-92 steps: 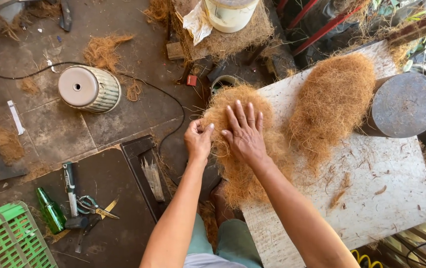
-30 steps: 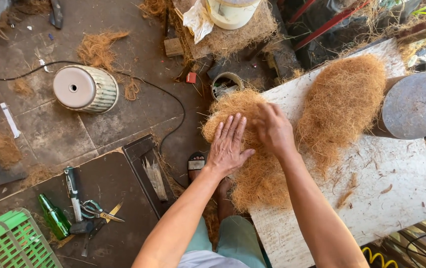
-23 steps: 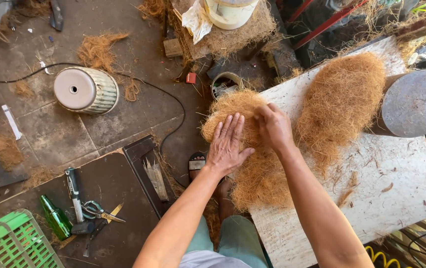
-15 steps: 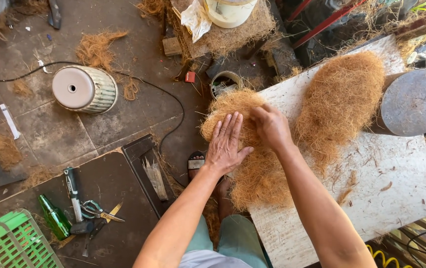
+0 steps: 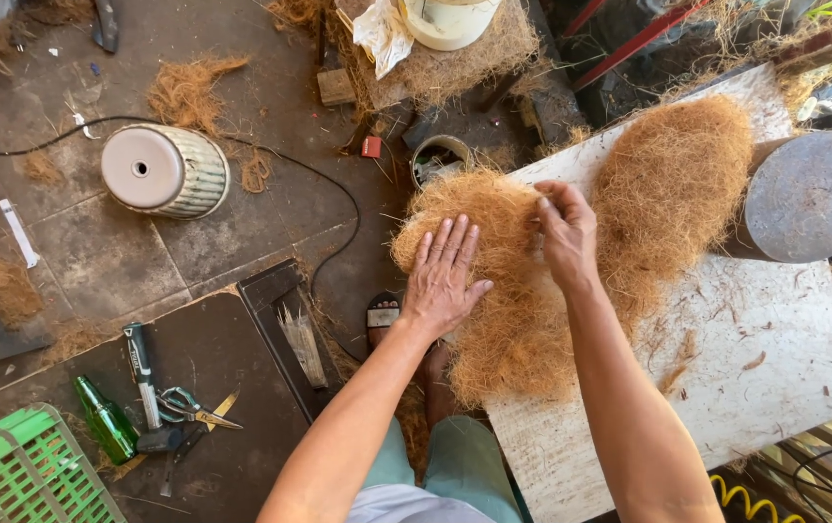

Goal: The person handles a compressed block of coco peat, places it on a table, and repeatedly fluffs and spreads the fibrous material by hand. They also retrieve additional coco peat from a yellow bag and continue to loosen and arrange the material on the table.

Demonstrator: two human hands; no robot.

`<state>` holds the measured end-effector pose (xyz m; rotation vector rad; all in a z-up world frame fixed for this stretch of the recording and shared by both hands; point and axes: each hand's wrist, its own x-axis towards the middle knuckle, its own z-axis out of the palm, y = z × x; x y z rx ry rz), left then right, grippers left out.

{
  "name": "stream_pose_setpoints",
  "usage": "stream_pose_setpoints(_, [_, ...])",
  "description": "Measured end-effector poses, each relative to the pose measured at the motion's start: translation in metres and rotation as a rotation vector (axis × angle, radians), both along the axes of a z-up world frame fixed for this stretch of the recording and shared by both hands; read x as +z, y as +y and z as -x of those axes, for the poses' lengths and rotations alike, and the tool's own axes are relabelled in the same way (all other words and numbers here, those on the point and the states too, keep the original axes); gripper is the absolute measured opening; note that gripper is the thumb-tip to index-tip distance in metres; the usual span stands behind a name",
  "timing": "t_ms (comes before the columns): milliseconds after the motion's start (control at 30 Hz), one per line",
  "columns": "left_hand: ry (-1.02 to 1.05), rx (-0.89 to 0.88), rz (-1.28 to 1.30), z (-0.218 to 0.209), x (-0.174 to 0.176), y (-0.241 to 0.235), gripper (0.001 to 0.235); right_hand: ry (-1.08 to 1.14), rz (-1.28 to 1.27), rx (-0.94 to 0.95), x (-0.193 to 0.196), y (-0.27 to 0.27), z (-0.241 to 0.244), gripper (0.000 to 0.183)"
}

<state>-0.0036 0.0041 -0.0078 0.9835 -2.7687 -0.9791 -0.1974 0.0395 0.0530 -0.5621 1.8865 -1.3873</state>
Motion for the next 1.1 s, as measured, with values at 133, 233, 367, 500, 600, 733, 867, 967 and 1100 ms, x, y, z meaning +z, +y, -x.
stream_pose_setpoints(133, [0.009,-0.004,0.073,0.008,0.005,0.003,0.084,0.412,-0.259,0.287,0.013,-0.005,-0.008,0.055])
stream_pose_setpoints(233, [-0.065,-0.064,0.19,0.022,-0.008,0.002,0.082,0.634,-0.38,0.443,-0.035,-0.003,0.002,0.036])
stream_pose_setpoints(367, [-0.049,-0.043,0.145,0.023,-0.004,-0.001,0.092,0.685,-0.388,0.365,-0.062,0.003,0.016,0.024])
stream_pose_setpoints(500, [-0.061,-0.018,0.151,0.025,-0.002,-0.005,0.093,0.39,-0.201,0.123,0.005,-0.004,0.017,0.029])
stream_pose_setpoints(600, [-0.061,-0.021,0.151,0.024,-0.001,-0.003,0.092,0.228,-0.07,0.018,0.029,0.004,0.031,0.023])
stream_pose_setpoints(733, [-0.041,-0.029,0.157,0.023,-0.007,-0.003,0.09,0.022,0.088,-0.2,0.06,0.021,0.057,0.014])
stream_pose_setpoints(867, [-0.226,-0.146,0.18,0.025,-0.004,-0.01,0.086,-0.251,0.281,-0.461,0.104,0.053,0.064,0.022])
stream_pose_setpoints(967, [-0.166,-0.128,0.122,0.018,-0.001,-0.005,0.088,-0.382,0.435,-0.454,0.13,0.1,0.057,0.019])
stream_pose_setpoints(1100, [0.125,0.038,0.159,0.004,0.027,0.01,0.081,-0.501,0.512,-0.231,0.129,0.168,0.04,0.018])
